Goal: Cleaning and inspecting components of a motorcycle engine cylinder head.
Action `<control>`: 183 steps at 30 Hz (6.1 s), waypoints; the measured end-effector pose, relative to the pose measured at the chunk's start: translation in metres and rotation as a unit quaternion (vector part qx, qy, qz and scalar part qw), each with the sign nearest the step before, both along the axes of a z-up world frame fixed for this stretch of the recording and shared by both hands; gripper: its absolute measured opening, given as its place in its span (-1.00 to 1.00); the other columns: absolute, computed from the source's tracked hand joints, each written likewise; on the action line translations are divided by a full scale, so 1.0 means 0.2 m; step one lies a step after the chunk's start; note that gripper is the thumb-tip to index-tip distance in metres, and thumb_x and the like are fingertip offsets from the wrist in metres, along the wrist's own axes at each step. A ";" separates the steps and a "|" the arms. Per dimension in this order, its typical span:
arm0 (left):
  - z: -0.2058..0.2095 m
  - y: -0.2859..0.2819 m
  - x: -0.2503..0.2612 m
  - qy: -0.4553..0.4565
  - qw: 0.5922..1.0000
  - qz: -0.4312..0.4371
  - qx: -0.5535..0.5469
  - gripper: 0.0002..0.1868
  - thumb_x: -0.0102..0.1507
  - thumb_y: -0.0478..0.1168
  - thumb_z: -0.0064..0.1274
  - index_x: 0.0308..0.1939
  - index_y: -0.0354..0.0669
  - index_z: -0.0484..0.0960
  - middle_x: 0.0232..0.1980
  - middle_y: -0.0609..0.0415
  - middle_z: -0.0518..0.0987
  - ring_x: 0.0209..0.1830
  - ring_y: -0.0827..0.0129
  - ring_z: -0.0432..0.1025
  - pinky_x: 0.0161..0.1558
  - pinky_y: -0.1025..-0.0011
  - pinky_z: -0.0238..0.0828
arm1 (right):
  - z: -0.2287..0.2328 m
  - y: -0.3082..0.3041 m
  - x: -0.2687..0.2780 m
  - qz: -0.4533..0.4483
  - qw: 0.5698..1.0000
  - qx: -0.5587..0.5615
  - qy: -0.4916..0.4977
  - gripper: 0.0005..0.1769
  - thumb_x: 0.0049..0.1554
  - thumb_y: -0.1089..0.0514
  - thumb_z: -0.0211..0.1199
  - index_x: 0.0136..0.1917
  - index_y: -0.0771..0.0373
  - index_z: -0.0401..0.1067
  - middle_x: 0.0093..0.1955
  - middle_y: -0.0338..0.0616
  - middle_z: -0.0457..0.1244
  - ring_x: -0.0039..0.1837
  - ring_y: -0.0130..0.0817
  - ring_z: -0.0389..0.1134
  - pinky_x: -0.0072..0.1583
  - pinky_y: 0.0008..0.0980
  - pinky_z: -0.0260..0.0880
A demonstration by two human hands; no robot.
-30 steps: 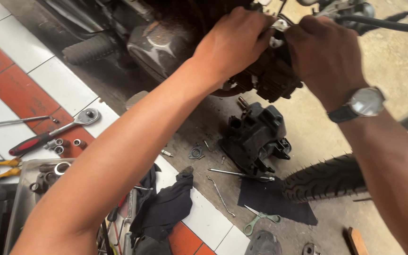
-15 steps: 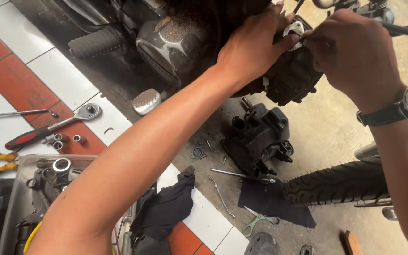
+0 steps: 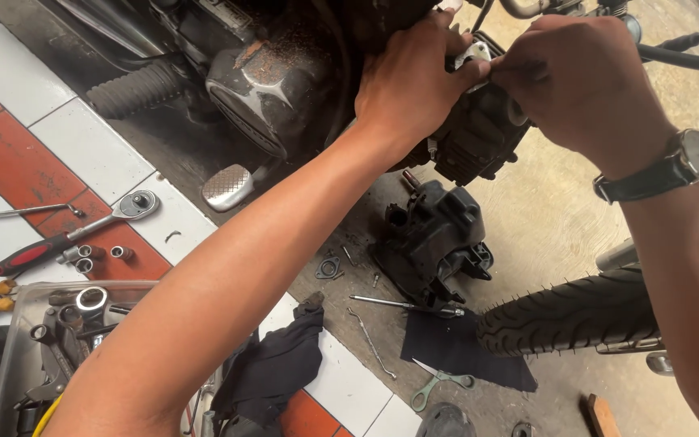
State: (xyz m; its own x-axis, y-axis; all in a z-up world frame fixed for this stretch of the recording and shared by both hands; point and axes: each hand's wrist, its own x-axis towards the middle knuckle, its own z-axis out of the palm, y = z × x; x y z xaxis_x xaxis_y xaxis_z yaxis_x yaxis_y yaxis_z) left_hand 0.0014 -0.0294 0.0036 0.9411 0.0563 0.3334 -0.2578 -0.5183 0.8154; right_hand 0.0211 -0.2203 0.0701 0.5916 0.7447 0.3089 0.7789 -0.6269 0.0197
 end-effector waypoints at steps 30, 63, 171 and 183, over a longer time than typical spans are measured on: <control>0.01 0.01 -0.02 0.027 0.999 -0.013 -0.016 -0.50 0.18 0.03 0.25 0.10 -0.19 0.69 0.33 -0.01 0.53 0.35 0.10 0.40 0.31 0.17 0.29 | -0.09 0.02 -0.07 -0.077 0.993 0.083 0.017 -0.99 0.21 0.27 0.41 -0.07 0.25 0.60 -0.15 -0.15 0.31 -0.13 -0.18 0.38 -0.11 -0.26 0.39; 0.03 -0.01 -0.02 0.061 0.998 0.004 -0.023 -0.55 0.19 0.01 0.23 0.09 -0.13 0.71 0.38 0.12 0.51 0.41 0.20 0.35 0.39 0.03 0.14 | -0.08 0.08 -0.13 -0.099 0.990 0.093 -0.023 -0.99 0.23 0.29 0.35 -0.06 0.24 0.58 -0.15 -0.18 0.30 -0.15 -0.19 0.37 -0.15 -0.26 0.34; 0.04 -0.01 -0.03 0.068 0.997 0.013 -0.016 -0.50 0.18 0.11 0.24 0.08 -0.09 0.72 0.31 0.16 0.58 0.36 0.21 0.40 0.35 0.13 0.20 | 0.02 0.02 0.01 -0.097 0.980 0.069 0.161 -0.86 0.06 0.32 0.38 -0.07 0.19 0.64 -0.19 -0.16 0.36 -0.16 -0.21 0.45 -0.09 -0.27 0.44; 0.09 -0.02 -0.03 0.098 0.994 0.040 -0.009 -0.54 0.18 0.10 0.25 0.06 -0.03 0.72 0.27 0.23 0.60 0.34 0.21 0.38 0.33 -0.01 0.13 | -0.01 0.02 0.02 -0.067 0.985 0.101 0.126 -0.88 0.07 0.36 0.35 -0.09 0.26 0.60 -0.19 -0.09 0.35 -0.14 -0.11 0.43 -0.11 -0.19 0.40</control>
State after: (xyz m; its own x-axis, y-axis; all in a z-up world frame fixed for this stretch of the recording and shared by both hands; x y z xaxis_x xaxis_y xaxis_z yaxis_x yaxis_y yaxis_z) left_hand -0.0047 -0.0334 0.0222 0.9802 0.1380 0.1417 -0.0508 -0.5164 0.8548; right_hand 0.0261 -0.2166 0.0673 0.7565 0.5941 0.2734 0.6539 -0.6953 -0.2983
